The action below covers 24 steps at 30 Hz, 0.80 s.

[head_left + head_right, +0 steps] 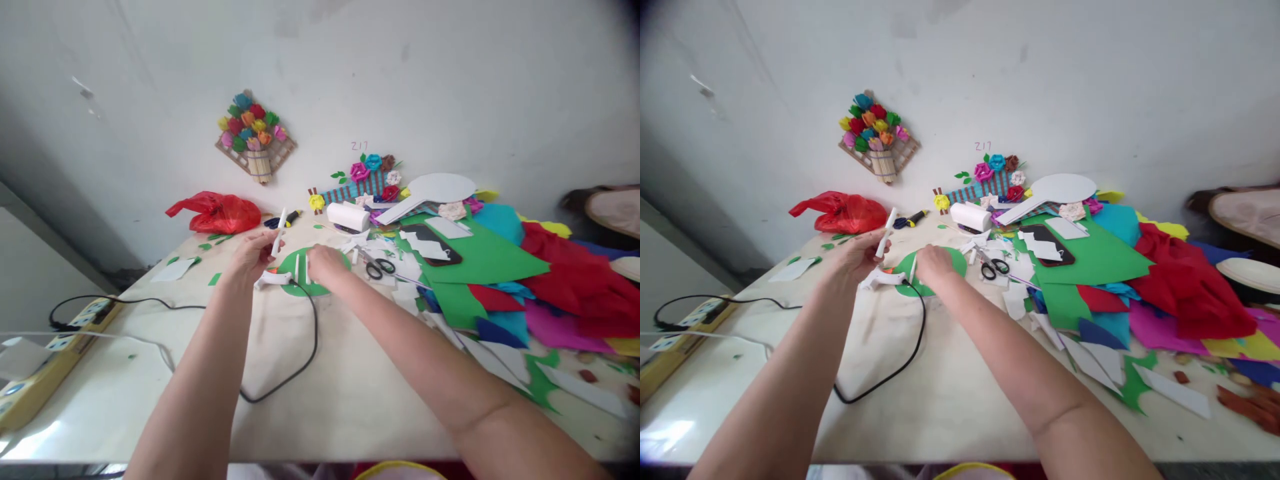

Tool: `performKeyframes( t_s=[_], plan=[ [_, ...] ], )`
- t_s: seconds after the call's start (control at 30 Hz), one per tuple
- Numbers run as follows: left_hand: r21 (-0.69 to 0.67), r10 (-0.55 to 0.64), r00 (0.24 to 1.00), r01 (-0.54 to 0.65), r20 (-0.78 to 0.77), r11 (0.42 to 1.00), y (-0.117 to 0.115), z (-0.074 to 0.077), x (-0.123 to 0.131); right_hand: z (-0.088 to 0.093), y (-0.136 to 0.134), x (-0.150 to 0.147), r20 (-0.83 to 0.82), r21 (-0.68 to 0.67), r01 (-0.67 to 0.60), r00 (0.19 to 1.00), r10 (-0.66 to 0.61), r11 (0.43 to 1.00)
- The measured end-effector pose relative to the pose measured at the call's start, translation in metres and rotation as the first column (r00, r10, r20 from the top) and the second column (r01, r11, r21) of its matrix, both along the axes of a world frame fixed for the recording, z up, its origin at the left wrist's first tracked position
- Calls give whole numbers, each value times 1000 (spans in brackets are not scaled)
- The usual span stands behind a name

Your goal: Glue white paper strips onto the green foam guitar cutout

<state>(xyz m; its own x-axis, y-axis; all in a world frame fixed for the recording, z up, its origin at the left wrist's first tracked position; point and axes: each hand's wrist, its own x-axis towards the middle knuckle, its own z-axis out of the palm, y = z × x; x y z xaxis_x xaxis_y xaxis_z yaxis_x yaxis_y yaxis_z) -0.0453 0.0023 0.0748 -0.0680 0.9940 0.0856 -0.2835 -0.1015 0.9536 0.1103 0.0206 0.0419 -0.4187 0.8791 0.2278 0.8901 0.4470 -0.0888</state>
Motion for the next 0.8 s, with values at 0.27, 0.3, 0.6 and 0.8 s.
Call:
performKeyframes(
  t_s=[0.27, 0.3, 0.6, 0.8],
  plan=[
    [-65, -75, 989, 84, 128, 994, -1, -19, 50, -10, 20, 104, 140, -88, 451, 889, -437, 888],
    [-58, -95, 987, 103, 133, 993, -1, -22, 56, -11, 20, 108, 150, -130, 464, 883, -445, 876],
    [-67, -1, 992, 9, 125, 998, 1, -35, 48, -12, 23, 112, 111, -197, 440, 898, -426, 876],
    [-51, 38, 994, -33, 103, 998, 3, -42, 32, 3, 37, 133, -55, -246, 491, 854, -517, 836]
  ],
)
